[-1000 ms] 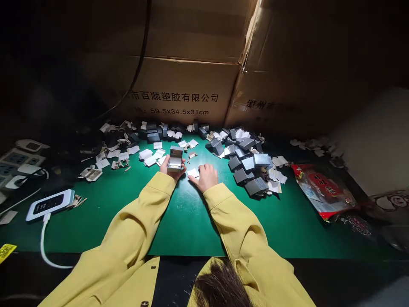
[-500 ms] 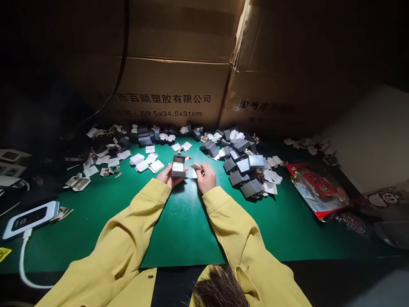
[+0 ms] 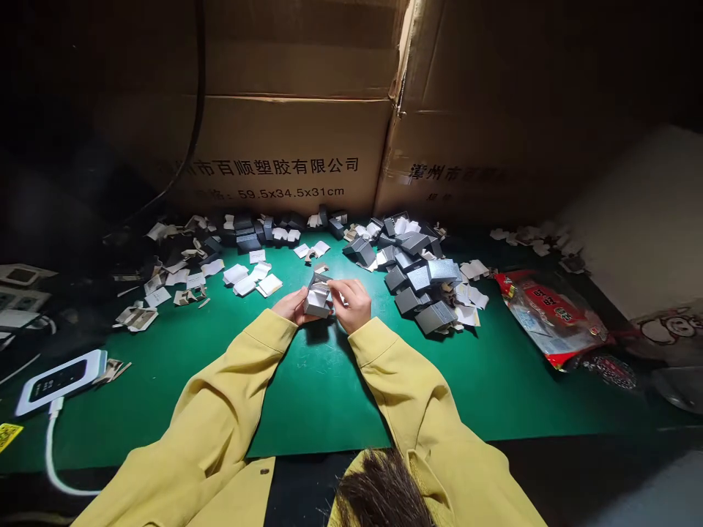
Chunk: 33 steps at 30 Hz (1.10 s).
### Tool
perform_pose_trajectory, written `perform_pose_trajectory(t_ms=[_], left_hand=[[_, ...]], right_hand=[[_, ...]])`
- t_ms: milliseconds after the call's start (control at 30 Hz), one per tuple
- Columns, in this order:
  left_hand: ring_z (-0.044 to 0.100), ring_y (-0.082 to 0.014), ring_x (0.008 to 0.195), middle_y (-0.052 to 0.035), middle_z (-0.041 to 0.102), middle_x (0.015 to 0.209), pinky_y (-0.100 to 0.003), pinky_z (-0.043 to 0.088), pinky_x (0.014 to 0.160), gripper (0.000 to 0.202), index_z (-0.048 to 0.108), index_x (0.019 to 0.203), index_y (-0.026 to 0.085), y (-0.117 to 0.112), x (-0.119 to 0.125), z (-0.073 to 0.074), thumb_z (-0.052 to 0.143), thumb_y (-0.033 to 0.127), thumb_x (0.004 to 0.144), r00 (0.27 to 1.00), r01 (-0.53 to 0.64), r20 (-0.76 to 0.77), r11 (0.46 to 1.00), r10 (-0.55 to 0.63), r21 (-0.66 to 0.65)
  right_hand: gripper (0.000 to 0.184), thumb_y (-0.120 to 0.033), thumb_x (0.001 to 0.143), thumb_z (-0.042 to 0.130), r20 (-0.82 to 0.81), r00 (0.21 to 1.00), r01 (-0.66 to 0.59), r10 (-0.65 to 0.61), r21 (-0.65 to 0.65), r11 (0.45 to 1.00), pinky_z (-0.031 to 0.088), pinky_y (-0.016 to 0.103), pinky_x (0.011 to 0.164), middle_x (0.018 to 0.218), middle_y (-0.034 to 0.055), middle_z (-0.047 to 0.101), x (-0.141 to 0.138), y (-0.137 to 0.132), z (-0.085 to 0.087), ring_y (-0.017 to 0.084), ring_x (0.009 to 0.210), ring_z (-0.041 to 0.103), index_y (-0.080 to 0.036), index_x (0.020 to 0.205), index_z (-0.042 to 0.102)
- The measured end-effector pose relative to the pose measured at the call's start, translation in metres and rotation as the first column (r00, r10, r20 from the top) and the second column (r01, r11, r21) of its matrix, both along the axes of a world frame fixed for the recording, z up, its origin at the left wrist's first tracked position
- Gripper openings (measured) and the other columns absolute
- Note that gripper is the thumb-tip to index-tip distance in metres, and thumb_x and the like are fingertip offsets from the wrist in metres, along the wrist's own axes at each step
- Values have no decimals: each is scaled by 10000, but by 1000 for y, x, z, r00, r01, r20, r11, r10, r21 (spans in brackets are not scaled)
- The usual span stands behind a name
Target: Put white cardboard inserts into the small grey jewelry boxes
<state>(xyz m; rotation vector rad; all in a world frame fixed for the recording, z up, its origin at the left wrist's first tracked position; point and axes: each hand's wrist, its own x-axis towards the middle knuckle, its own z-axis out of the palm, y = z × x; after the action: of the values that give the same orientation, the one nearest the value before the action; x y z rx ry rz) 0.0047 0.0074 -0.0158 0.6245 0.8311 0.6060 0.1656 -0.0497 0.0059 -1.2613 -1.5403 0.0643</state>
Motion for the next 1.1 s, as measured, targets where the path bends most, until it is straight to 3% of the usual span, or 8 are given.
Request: perform_pose_trajectory(t_ms=[133, 367, 533, 733, 867, 1100], left_hand=[[691, -244, 801, -141, 696, 938, -379, 573, 691, 406, 571, 1193, 138, -1, 0, 0, 548, 401, 886, 1000, 12, 10, 1000, -13, 23], [693, -227, 771, -105, 703, 872, -352, 574, 685, 294, 633, 1085, 167, -6, 0, 12, 584, 364, 871, 999, 37, 15, 999, -38, 39], [700, -222, 747, -104, 707, 856, -383, 577, 741, 294, 635, 1093, 165, -7, 1, 11, 569, 358, 881, 999, 45, 8, 997, -46, 58], [703, -236, 766, -124, 712, 852, -389, 572, 757, 415, 622, 1116, 119, -6, 1, 9, 630, 420, 830, 999, 45, 10, 997, -45, 62], [702, -228, 718, -120, 721, 817, -362, 574, 695, 388, 629, 1114, 121, -7, 1, 14, 607, 404, 849, 995, 100, -19, 993, -99, 67], [706, -256, 743, -125, 729, 816, -372, 565, 662, 322, 641, 1099, 137, -7, 0, 11, 570, 357, 875, 991, 129, -54, 988, -124, 90]], right_hand=[[226, -259, 909, 490, 37, 999, -12, 12, 18, 1000, 497, 332, 724, 883, 68, 717, 1, 3, -4, 174, 768, 619, -215, 926, 711], [232, -249, 893, 497, 99, 995, -5, 17, -128, 992, 507, 341, 764, 885, 45, 722, 1, 4, -6, 178, 807, 624, -237, 930, 726], [253, -244, 898, 478, 94, 995, -22, 40, -184, 983, 500, 339, 741, 871, 46, 710, 2, 6, -8, 183, 789, 592, -240, 942, 727], [209, -306, 885, 536, 113, 989, 105, -91, -122, 987, 490, 340, 742, 877, 64, 644, 2, 6, -6, 198, 828, 543, -260, 886, 740], [204, -317, 884, 520, 49, 991, 127, -123, -84, 988, 485, 310, 688, 791, 54, 590, -1, 6, -7, 178, 756, 543, -233, 872, 706], [202, -289, 791, 550, -120, 984, 106, -128, -178, 978, 451, 261, 579, 800, 23, 578, -6, 6, -4, 132, 628, 488, -199, 964, 603]])
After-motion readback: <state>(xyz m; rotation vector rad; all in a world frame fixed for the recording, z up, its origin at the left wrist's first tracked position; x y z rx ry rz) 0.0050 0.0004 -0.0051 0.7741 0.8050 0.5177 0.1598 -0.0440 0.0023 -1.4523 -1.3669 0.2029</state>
